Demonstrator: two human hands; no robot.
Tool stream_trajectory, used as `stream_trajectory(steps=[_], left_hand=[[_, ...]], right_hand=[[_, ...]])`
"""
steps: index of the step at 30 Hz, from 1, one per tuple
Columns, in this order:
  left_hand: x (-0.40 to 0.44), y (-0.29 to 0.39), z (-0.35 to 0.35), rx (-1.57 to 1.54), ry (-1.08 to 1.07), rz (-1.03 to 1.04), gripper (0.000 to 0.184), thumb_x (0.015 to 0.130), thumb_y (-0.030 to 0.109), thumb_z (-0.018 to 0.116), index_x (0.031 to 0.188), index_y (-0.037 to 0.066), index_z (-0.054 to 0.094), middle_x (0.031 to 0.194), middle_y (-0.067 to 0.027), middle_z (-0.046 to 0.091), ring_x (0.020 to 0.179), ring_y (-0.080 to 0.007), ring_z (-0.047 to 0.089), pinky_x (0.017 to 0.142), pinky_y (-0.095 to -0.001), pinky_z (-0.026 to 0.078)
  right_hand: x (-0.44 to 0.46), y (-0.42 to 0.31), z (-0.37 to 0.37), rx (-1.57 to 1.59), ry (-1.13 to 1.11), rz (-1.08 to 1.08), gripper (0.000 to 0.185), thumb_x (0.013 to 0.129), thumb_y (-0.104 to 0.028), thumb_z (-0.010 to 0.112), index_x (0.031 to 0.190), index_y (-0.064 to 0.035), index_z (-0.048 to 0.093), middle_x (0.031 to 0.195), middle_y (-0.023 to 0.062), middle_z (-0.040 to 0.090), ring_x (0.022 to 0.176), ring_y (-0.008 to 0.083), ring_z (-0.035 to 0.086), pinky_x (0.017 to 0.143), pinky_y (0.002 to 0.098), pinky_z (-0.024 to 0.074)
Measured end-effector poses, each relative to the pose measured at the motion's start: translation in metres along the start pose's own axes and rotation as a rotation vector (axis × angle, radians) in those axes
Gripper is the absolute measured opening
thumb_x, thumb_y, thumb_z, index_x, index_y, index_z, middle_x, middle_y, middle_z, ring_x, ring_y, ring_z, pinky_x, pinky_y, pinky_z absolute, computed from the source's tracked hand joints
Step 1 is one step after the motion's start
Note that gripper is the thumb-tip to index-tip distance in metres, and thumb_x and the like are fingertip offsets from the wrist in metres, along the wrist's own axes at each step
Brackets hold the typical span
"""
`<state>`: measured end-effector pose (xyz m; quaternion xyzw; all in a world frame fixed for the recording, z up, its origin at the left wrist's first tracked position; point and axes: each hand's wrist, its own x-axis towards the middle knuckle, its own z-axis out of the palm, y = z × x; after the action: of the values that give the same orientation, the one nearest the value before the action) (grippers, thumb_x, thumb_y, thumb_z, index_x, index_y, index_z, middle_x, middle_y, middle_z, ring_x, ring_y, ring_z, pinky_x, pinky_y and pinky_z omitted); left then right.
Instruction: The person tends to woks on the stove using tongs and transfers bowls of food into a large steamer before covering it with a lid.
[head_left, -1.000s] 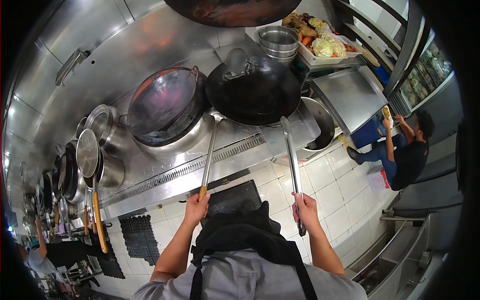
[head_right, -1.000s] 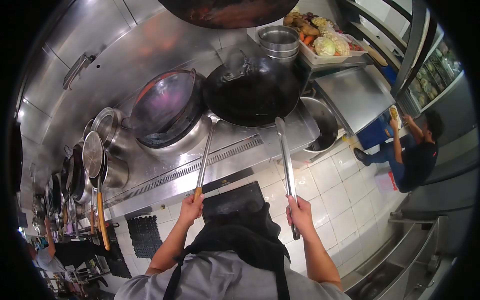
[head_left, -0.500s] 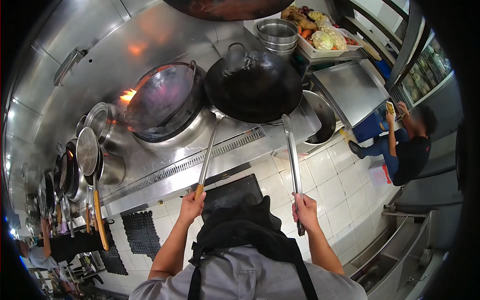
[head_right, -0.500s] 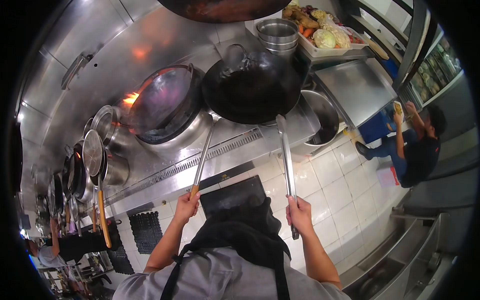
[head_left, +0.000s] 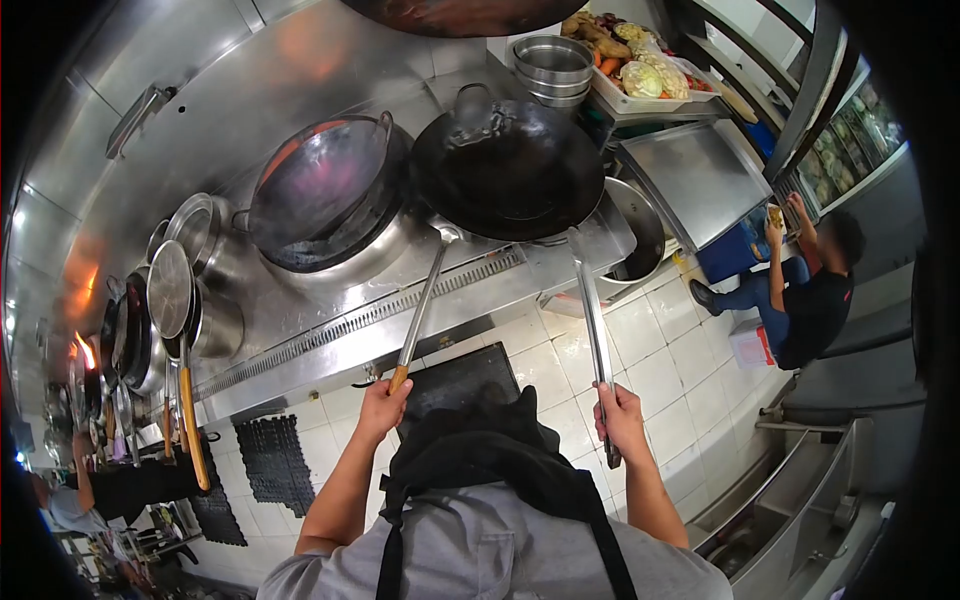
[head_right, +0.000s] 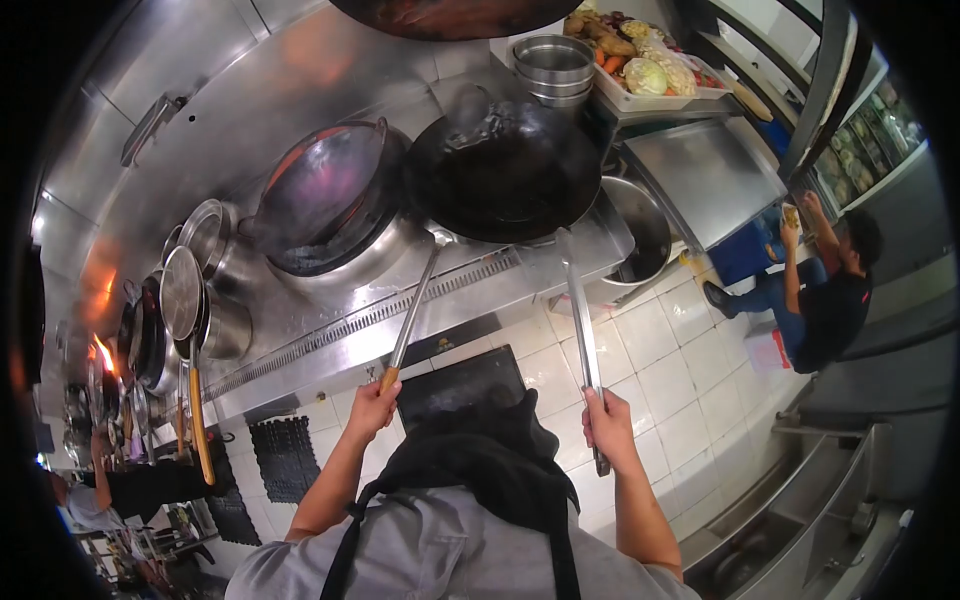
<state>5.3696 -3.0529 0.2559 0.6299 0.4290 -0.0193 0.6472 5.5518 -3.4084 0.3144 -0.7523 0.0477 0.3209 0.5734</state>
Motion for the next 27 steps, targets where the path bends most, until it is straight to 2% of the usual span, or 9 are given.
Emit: stream_trajectory(steps=[6,12,15,17,20,21,23,24,27], left_hand=[[0.018,-0.031,0.008,-0.031,0.023,0.017,0.032,0.087,0.031,0.062,0.072,0.005,0.049,0.052,-0.0009,0.048,0.035,-0.0082,0.04,0.032,-0.0241,0.031],[0.038,-0.071,0.02,0.053,0.078,0.031,0.034,0.087,0.036,0.06,0.085,0.003,0.052,0.058,-0.0013,0.052,0.04,-0.0078,0.045,0.034,-0.0229,0.035],[0.041,-0.067,0.016,0.096,0.062,-0.01,0.033,0.086,0.032,0.061,0.091,0.001,0.052,0.065,-0.0046,0.055,0.05,-0.012,0.052,0.042,-0.0266,0.041],[0.037,-0.06,0.009,0.699,0.63,0.837,0.027,0.084,0.025,0.063,0.091,0.0,0.054,0.07,-0.0081,0.055,0.06,-0.0176,0.055,0.054,-0.0304,0.045],[0.024,-0.005,0.024,0.421,0.53,0.84,0.02,0.082,0.018,0.064,0.09,0.0,0.057,0.074,-0.0104,0.055,0.066,-0.0216,0.055,0.061,-0.0317,0.045],[0.028,0.003,0.04,0.248,0.407,0.714,0.016,0.083,0.016,0.064,0.086,0.0,0.059,0.072,-0.0092,0.057,0.063,-0.0182,0.055,0.059,-0.0302,0.045],[0.039,0.032,0.076,0.105,0.062,0.542,0.024,0.088,0.022,0.06,0.082,-0.001,0.059,0.068,-0.0059,0.061,0.062,-0.0095,0.055,0.056,-0.0252,0.044],[0.042,0.051,0.108,-0.165,-0.075,0.418,0.029,0.089,0.028,0.058,0.082,0.0,0.059,0.068,-0.0045,0.06,0.06,-0.0084,0.055,0.055,-0.023,0.044],[0.064,0.102,0.179,-0.327,-0.299,0.25,0.045,0.09,0.042,0.054,0.082,-0.002,0.059,0.064,-0.0069,0.059,0.054,-0.0094,0.054,0.048,-0.0226,0.044]], right_hand=[[-0.003,0.007,-0.004,-0.021,0.0,-0.033,0.036,0.095,-0.033,0.046,0.102,0.0003,0.057,0.055,0.0012,0.047,0.035,0.0086,0.041,0.033,0.0232,0.0332],[-0.011,0.015,-0.006,0.017,0.041,-0.034,0.037,0.095,-0.033,0.045,0.103,0.0024,0.055,0.054,0.0019,0.047,0.034,0.0089,0.04,0.033,0.0233,0.0335],[-0.015,0.016,-0.002,0.023,0.085,-0.02,0.038,0.095,-0.033,0.044,0.104,0.0028,0.054,0.054,0.0021,0.046,0.034,0.009,0.04,0.033,0.0237,0.0338],[-0.018,0.02,-0.001,0.056,0.119,-0.013,0.039,0.096,-0.033,0.044,0.105,0.0028,0.054,0.054,0.002,0.046,0.034,0.009,0.04,0.033,0.0238,0.0341],[-0.034,0.019,0.006,0.077,0.196,-0.012,0.039,0.096,-0.034,0.043,0.105,0.0026,0.053,0.054,0.0027,0.046,0.034,0.01,0.04,0.033,0.0249,0.0349],[-0.041,0.017,0.009,0.127,0.226,0.015,0.039,0.096,-0.034,0.043,0.105,0.0024,0.053,0.054,0.0032,0.046,0.034,0.0105,0.04,0.032,0.0255,0.035],[-0.046,0.019,0.007,0.152,0.255,0.048,0.04,0.096,-0.036,0.042,0.105,0.002,0.052,0.054,0.0047,0.045,0.034,0.0122,0.041,0.031,0.0273,0.0353],[-0.045,0.022,0.003,0.141,0.252,0.053,0.04,0.096,-0.036,0.042,0.105,0.002,0.052,0.054,0.0047,0.045,0.034,0.0122,0.041,0.031,0.0273,0.0353],[-0.04,0.031,-0.007,0.19,0.262,0.041,0.041,0.095,-0.037,0.043,0.104,0.0021,0.052,0.054,0.005,0.046,0.033,0.0133,0.039,0.031,0.0282,0.0356]])
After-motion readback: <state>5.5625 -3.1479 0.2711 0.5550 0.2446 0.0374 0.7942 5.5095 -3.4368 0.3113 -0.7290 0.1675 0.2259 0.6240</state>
